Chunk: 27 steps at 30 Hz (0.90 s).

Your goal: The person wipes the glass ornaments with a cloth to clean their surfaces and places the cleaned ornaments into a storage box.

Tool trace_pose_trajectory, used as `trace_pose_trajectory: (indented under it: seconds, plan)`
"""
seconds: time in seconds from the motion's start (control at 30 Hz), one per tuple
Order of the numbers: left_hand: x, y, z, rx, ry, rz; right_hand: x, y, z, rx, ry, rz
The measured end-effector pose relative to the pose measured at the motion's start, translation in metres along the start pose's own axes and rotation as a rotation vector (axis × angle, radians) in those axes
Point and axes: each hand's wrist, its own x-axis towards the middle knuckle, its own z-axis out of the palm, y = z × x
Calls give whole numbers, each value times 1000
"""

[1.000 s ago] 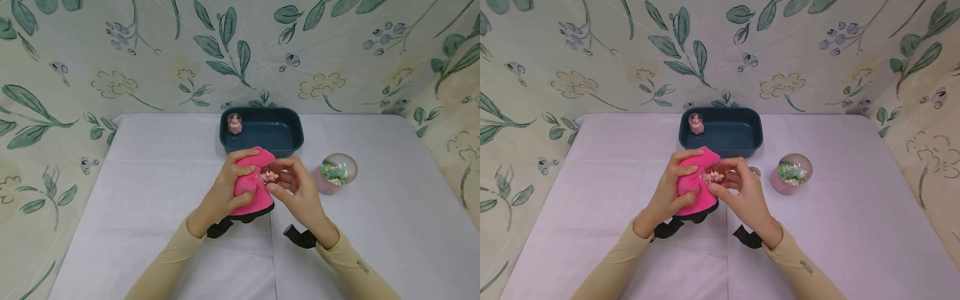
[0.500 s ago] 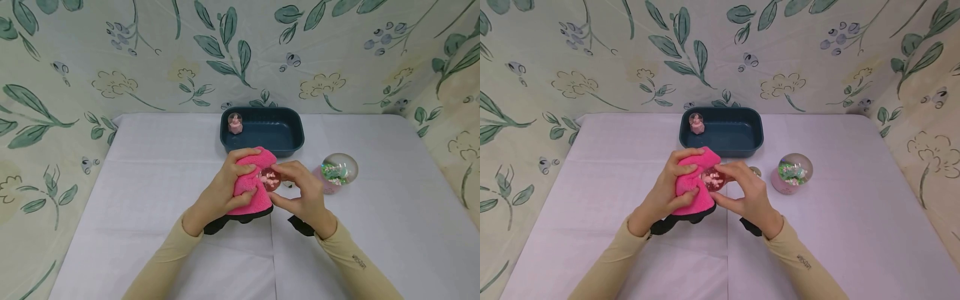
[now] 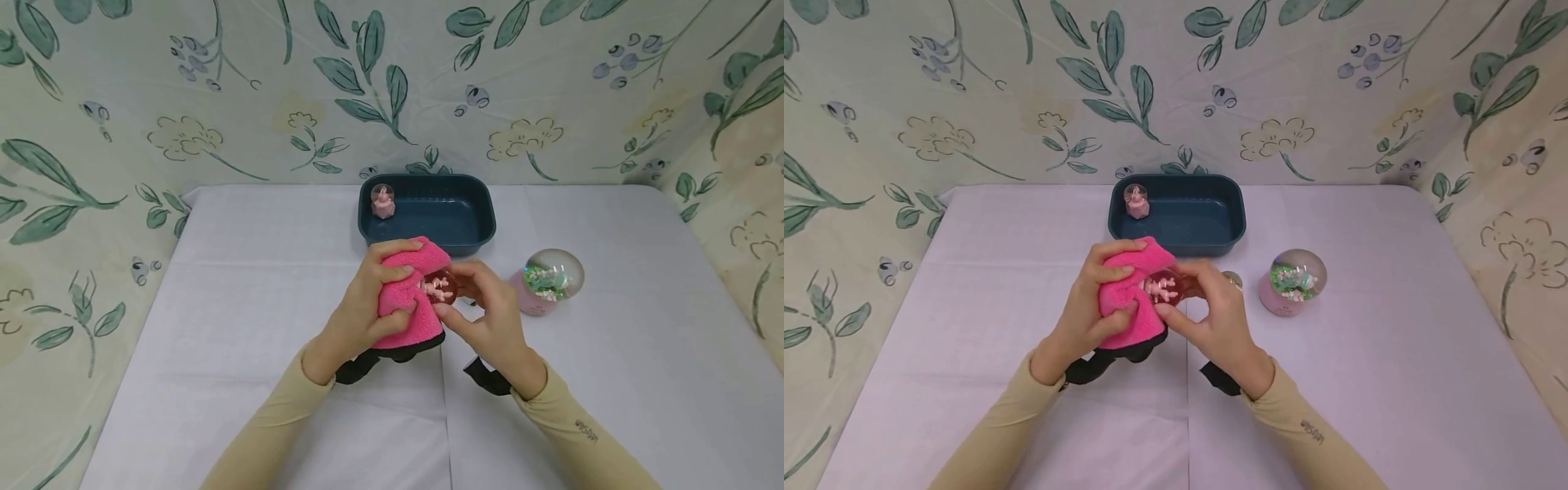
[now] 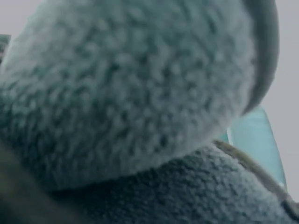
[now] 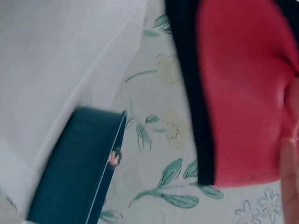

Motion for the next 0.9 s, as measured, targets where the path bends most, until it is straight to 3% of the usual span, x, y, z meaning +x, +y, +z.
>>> trace_pose_trajectory:
  seconds: [0.1, 0.2, 0.3, 0.37, 0.5, 0.67, 0.77, 0.83, 0.9]
  plan:
    - [1, 1, -2, -21, 48, -52, 2, 3, 0, -75, 4, -183]
    - [0, 2, -3, -33, 53, -83, 5, 6, 0, -129, 12, -313]
    - [-1, 2, -4, -41, 16, -75, 6, 7, -1, -184, 32, -385]
    - [-1, 2, -5, -32, -21, -50, 5, 9, -1, -165, 44, -384]
    - [-1, 2, -6, 47, -94, 18, 2, 10, 2, -9, 39, -250]
    - [-3, 2, -5, 202, -134, 92, -6, 2, 8, 362, 63, 158]
    - [-4, 2, -4, 219, -130, 100, -6, -5, 9, 470, 90, 377]
    - [-4, 2, -3, 181, -113, 90, -6, -7, 9, 437, 86, 392]
    - [-3, 2, -2, 125, -77, 68, -5, -7, 9, 315, 66, 314]
